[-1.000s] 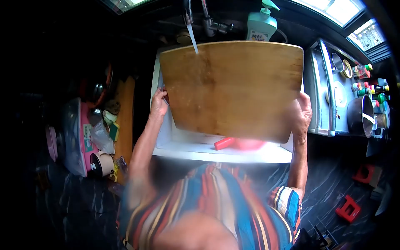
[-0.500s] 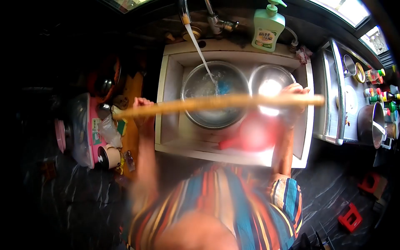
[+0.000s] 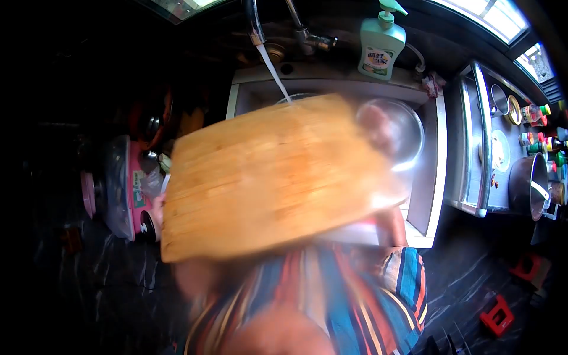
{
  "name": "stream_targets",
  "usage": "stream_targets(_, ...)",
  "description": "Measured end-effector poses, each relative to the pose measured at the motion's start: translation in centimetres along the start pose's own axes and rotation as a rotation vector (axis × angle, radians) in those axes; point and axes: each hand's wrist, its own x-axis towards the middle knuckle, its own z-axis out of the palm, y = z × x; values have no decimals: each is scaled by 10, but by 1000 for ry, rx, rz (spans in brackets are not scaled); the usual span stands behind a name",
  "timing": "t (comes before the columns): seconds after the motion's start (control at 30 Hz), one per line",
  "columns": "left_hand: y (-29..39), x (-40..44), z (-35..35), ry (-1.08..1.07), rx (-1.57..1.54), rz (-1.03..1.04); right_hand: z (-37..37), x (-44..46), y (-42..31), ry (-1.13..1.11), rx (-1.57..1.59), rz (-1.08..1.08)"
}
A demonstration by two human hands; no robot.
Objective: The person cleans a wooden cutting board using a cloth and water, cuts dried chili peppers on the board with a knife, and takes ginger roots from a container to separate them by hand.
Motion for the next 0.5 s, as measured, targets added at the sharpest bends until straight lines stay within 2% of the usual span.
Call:
stream_targets(0.03, 9, -13, 1, -47, -19, 67, 20, -2, 13, -247, 290, 73)
stream_targets(0.07, 20, -18, -19, -325, 35, 234, 26, -11, 18, -255, 266, 186)
stream_targets(0.1, 31, -21, -34, -205, 23, 326, 32, -19, 22, -263, 243, 300)
stream_targets(0.13, 42, -34, -34, -81, 13, 415, 24, -25, 32, -115, 48, 426)
stream_targets(0.17, 50, -51, -26, -71, 115, 539, 16, -31, 42, 21, -120, 573)
stream_targets(0.2, 57, -65, -18, -63, 219, 664, 4, -33, 63, 21, -118, 576)
stream_targets(0.27, 76, -81, -22, -184, 220, 689, -20, -37, 104, -142, -12, 642)
stream_targets(0.3, 78, -91, -13, -103, 222, 714, -31, -30, 120, -148, -11, 643)
stream_targets(0.37, 69, -109, 17, -89, 240, 790, -33, -1, 132, -240, -91, 856)
stream_targets(0.4, 65, -114, 26, -79, 259, 860, -31, 18, 117, -249, -478, 731)
stream_targets(0.43, 64, -118, 29, -236, 325, 876, -50, 44, 132, -144, -943, 357)
stream_targets(0.47, 63, -118, 30, -235, 325, 875, -39, 70, 115, -86, -1261, 29)
stream_targets(0.5, 64, -117, 33, -385, 326, 872, -33, 97, 106, 2, -1311, -200)
